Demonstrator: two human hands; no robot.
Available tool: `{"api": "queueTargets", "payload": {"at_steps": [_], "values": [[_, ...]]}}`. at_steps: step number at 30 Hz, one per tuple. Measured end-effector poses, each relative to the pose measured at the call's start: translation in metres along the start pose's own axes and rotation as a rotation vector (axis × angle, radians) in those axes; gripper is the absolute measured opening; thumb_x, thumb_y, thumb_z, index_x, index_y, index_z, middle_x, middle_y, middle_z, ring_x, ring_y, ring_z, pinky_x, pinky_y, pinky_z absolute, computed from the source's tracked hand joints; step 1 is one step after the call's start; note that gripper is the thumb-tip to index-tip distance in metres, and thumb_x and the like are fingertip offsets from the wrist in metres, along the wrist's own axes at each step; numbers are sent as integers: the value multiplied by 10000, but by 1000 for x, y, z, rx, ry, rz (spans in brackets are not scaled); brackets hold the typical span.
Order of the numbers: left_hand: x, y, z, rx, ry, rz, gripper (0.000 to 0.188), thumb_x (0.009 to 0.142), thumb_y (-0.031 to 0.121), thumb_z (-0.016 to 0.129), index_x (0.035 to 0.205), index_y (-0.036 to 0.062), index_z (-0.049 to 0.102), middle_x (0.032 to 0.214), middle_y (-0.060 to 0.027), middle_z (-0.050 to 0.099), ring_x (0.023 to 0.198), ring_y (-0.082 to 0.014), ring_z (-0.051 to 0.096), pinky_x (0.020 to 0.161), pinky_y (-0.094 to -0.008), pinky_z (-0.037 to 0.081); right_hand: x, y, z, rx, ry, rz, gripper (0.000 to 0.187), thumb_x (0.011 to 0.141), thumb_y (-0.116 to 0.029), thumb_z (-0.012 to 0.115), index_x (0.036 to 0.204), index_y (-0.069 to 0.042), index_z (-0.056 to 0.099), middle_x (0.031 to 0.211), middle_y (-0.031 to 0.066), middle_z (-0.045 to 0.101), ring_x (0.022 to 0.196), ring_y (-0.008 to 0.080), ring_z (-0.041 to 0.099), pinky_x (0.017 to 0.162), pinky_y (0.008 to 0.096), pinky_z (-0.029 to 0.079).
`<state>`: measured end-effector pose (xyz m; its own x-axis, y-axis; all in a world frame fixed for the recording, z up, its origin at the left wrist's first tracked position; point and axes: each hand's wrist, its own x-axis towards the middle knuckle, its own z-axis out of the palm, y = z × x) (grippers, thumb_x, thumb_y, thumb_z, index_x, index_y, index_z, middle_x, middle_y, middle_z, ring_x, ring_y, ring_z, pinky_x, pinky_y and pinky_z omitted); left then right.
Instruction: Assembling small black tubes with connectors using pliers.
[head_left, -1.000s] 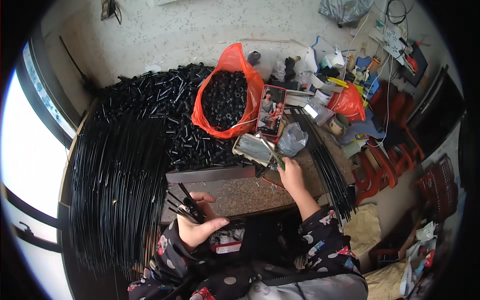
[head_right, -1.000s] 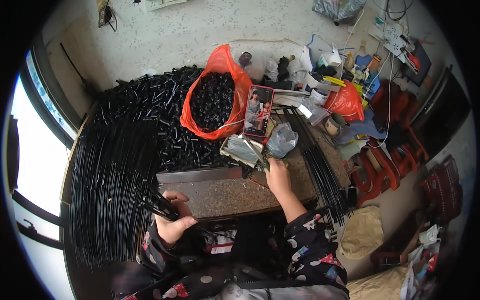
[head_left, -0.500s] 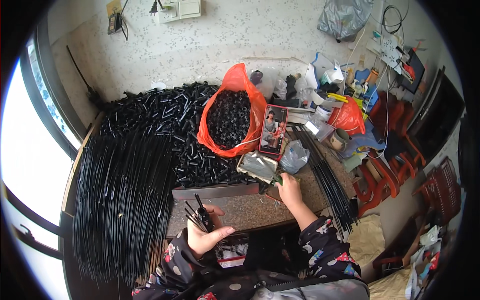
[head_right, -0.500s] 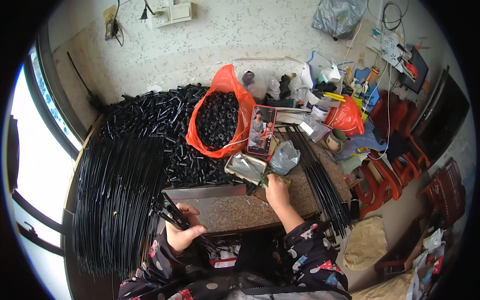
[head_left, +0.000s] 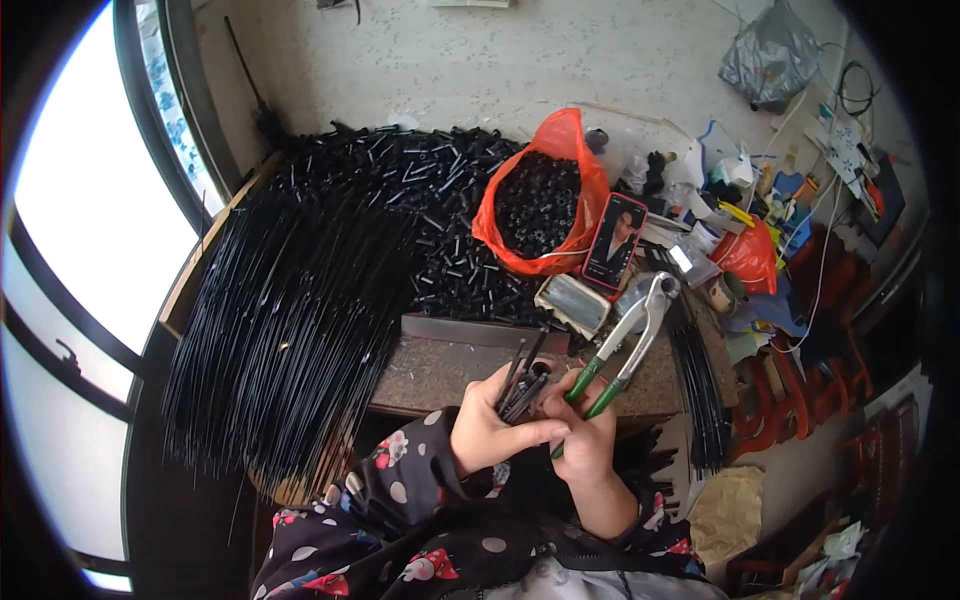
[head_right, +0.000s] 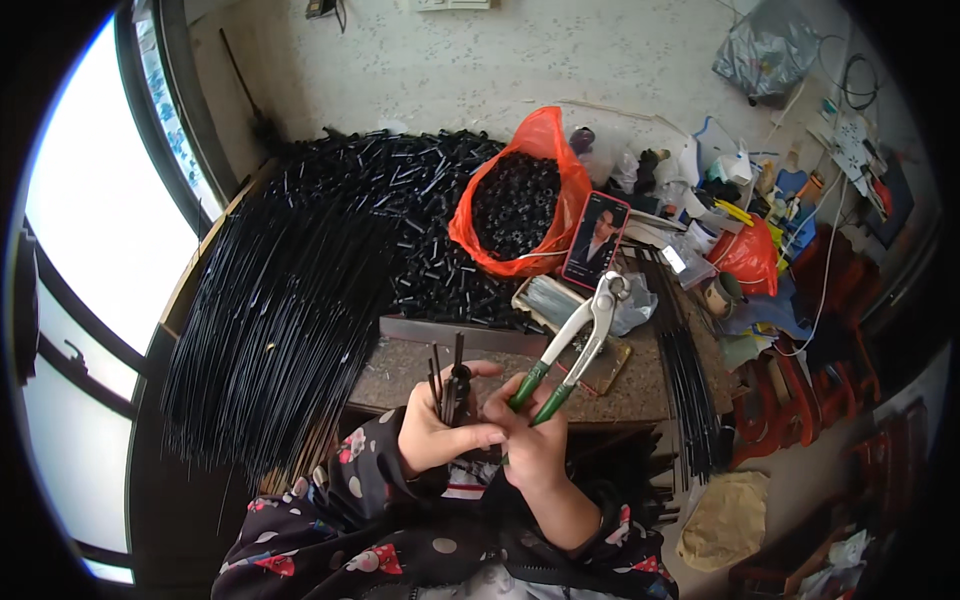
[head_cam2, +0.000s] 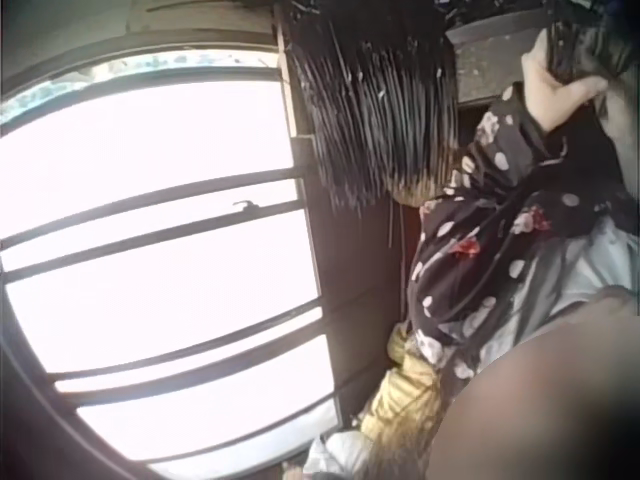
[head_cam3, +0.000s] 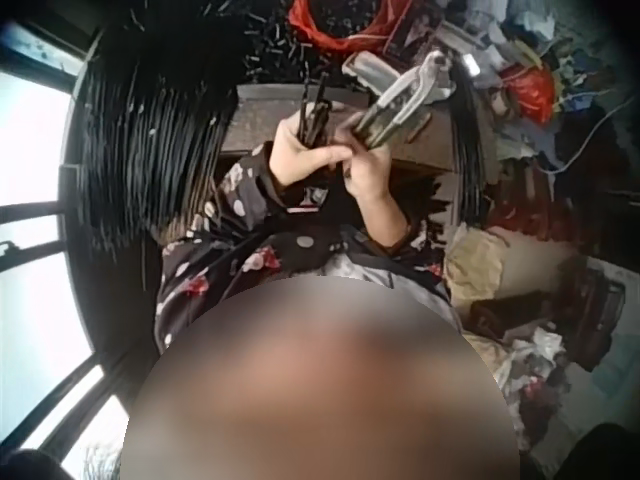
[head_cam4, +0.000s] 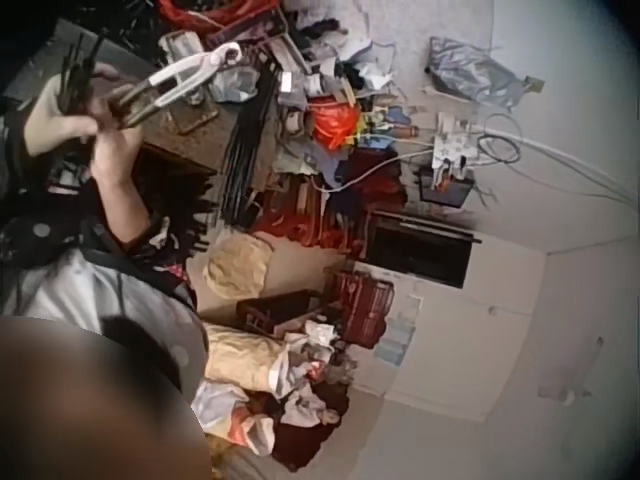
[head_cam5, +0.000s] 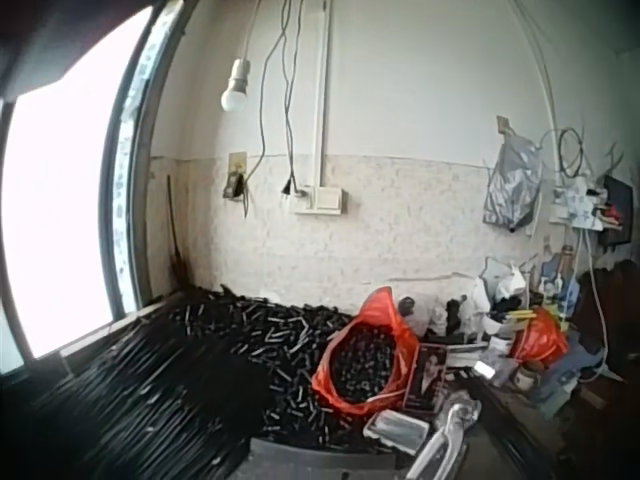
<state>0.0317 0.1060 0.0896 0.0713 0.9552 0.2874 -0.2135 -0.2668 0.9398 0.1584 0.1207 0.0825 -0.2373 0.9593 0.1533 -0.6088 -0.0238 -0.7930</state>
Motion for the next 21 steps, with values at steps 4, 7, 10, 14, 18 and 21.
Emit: {"api": "queueTargets", "payload": {"at_steps": [4, 7, 10, 14, 18, 21], "values": [[-14, 13, 0, 39, 19, 19, 624, 644, 105, 792, 1172, -13, 481, 667, 57, 498, 630, -18, 445, 583, -161, 364, -16, 8, 11, -79, 0, -83, 183, 781, 6, 593, 916, -37, 477, 812, 23, 540, 707, 70, 513, 655, 192, 427], [-22, 14, -3, 41, 32, 20, 645, 640, 106, 796, 1183, -18, 470, 670, 53, 500, 632, -18, 445, 575, -170, 363, -20, 8, 18, -96, -37, -83, 192, 783, 10, 586, 932, -36, 474, 832, 23, 538, 716, 70, 513, 659, 190, 428], [-26, 13, -4, 63, 25, 55, 639, 642, 104, 794, 1181, -18, 471, 664, 57, 497, 626, -14, 442, 563, -172, 358, -25, 7, 19, -122, -55, -94, 201, 784, 13, 583, 943, -31, 469, 846, 31, 536, 716, 68, 511, 664, 190, 430], [-28, 9, -5, 118, 42, 103, 691, 647, 148, 797, 1213, -24, 439, 670, 60, 508, 613, -10, 445, 564, -167, 359, -28, 9, 22, -132, -74, -129, 200, 787, 19, 577, 949, -24, 467, 854, 42, 536, 722, 77, 515, 676, 194, 430], [-35, 7, -2, 201, 170, 154, 795, 650, 188, 798, 1276, -31, 359, 715, 50, 546, 624, -6, 466, 598, -156, 377, -28, 25, 24, -398, -14, -464, 244, 769, 14, 631, 940, -19, 459, 858, 83, 548, 741, 113, 528, 669, 223, 428], [-24, 11, -16, 68, -146, 166, 827, 669, 88, 776, 1326, -14, 284, 901, -24, 612, 806, -42, 526, 731, -201, 426, -5, 26, 4, -569, -266, -749, 350, 711, 7, 680, 960, -40, 439, 866, 74, 514, 759, 157, 519, 672, 261, 431]]}}
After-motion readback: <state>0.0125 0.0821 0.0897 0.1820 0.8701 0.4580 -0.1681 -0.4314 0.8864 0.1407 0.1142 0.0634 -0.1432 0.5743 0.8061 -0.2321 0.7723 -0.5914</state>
